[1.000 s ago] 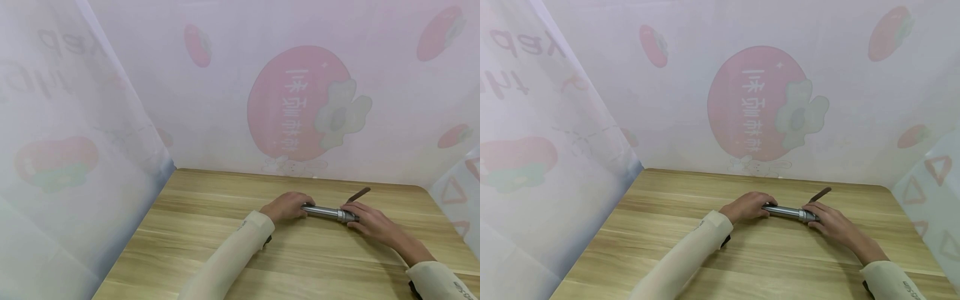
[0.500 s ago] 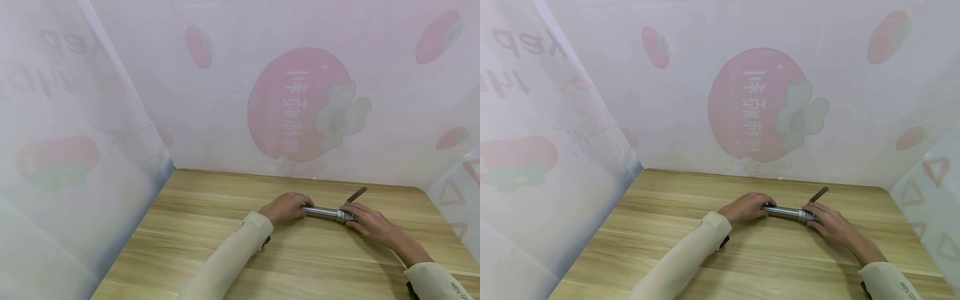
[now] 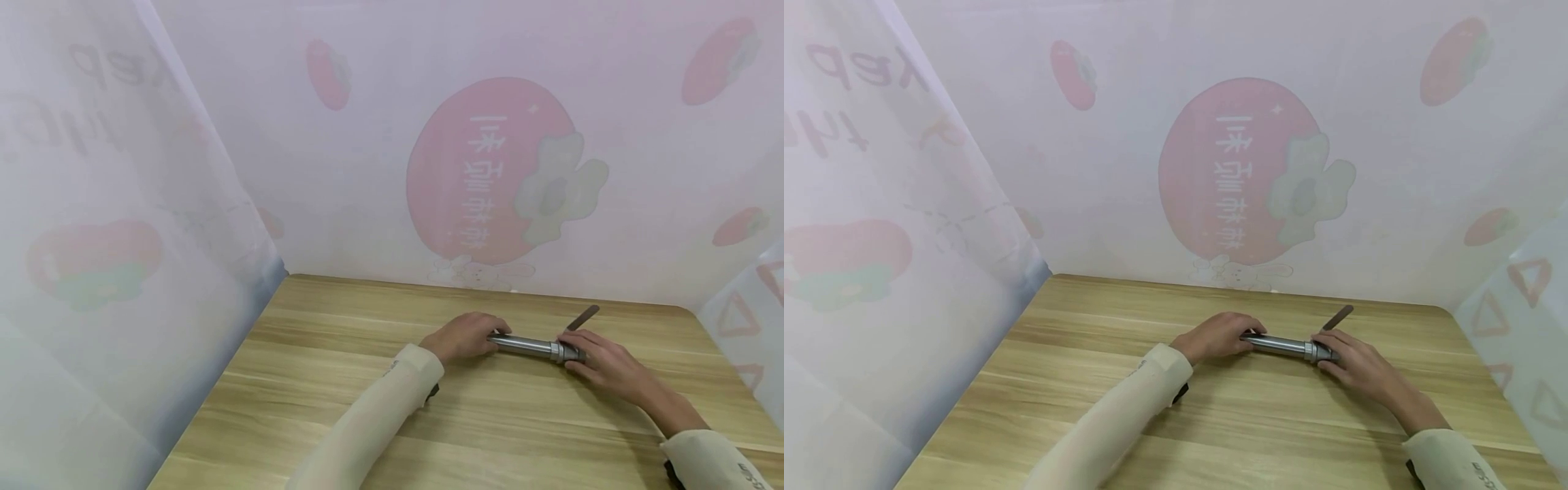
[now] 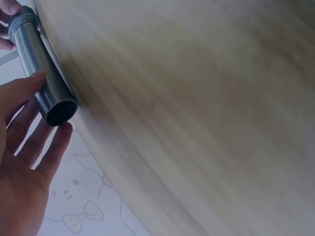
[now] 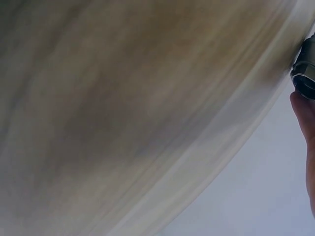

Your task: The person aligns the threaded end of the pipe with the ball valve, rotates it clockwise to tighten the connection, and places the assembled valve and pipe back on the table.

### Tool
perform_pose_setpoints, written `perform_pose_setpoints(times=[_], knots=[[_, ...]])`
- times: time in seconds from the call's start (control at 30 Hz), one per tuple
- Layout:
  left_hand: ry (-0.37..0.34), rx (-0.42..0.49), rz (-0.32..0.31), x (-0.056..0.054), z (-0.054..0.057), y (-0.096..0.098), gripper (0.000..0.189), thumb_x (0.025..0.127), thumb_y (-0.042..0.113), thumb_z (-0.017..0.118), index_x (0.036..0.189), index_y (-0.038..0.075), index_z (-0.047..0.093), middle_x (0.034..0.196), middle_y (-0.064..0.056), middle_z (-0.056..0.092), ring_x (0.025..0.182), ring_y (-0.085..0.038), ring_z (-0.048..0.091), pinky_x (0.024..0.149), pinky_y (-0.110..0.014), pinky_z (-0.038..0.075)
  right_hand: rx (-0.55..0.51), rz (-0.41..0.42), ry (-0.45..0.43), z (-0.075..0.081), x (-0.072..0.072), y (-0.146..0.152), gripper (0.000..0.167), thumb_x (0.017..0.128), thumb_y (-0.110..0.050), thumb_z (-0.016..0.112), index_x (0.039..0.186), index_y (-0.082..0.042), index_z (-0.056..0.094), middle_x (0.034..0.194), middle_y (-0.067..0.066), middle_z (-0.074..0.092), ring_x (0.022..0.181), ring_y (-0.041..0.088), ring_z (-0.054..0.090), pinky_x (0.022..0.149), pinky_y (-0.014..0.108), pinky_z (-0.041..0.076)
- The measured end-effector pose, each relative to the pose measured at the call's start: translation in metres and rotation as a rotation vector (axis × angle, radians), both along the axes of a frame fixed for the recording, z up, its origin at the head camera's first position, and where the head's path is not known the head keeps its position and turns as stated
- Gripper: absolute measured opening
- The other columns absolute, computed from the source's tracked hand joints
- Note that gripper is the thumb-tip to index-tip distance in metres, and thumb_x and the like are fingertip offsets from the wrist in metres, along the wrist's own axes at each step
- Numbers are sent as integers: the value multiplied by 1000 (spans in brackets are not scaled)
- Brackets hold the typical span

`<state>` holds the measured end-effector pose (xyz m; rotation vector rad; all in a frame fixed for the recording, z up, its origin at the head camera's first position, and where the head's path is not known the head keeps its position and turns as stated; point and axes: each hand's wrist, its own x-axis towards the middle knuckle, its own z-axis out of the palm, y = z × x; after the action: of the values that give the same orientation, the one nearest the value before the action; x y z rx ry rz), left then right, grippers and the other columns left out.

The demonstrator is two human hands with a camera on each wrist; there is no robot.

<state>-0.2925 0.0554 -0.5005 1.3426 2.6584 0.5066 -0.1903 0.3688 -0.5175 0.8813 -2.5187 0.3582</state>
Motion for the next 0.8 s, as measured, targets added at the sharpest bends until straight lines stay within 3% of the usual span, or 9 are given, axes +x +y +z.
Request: perform_pose_setpoints(times=[0.27,0.47,0.8], knots=[[-23,14,43,-1,7,-18,34,108,23,71,143,23,71,143,11,72,133,-6,65,113,-24,52,-10,-21,64,9,0,-6,63,72,-4,98,130,-1,74,124,15,77,106,34,77,83,52,65],[-74,32,80,-5,10,-37,36,110,23,66,146,21,69,148,9,69,136,-11,65,113,-29,54,-17,-7,48,17,-2,-19,61,76,-5,96,132,-1,73,126,17,76,106,36,76,81,53,66],[-70,34,93,-8,7,-69,35,112,22,65,146,16,69,149,4,69,133,-16,68,113,-31,55,-12,-22,12,24,-6,-47,57,82,-12,94,134,-1,72,129,21,75,112,41,75,88,58,64]])
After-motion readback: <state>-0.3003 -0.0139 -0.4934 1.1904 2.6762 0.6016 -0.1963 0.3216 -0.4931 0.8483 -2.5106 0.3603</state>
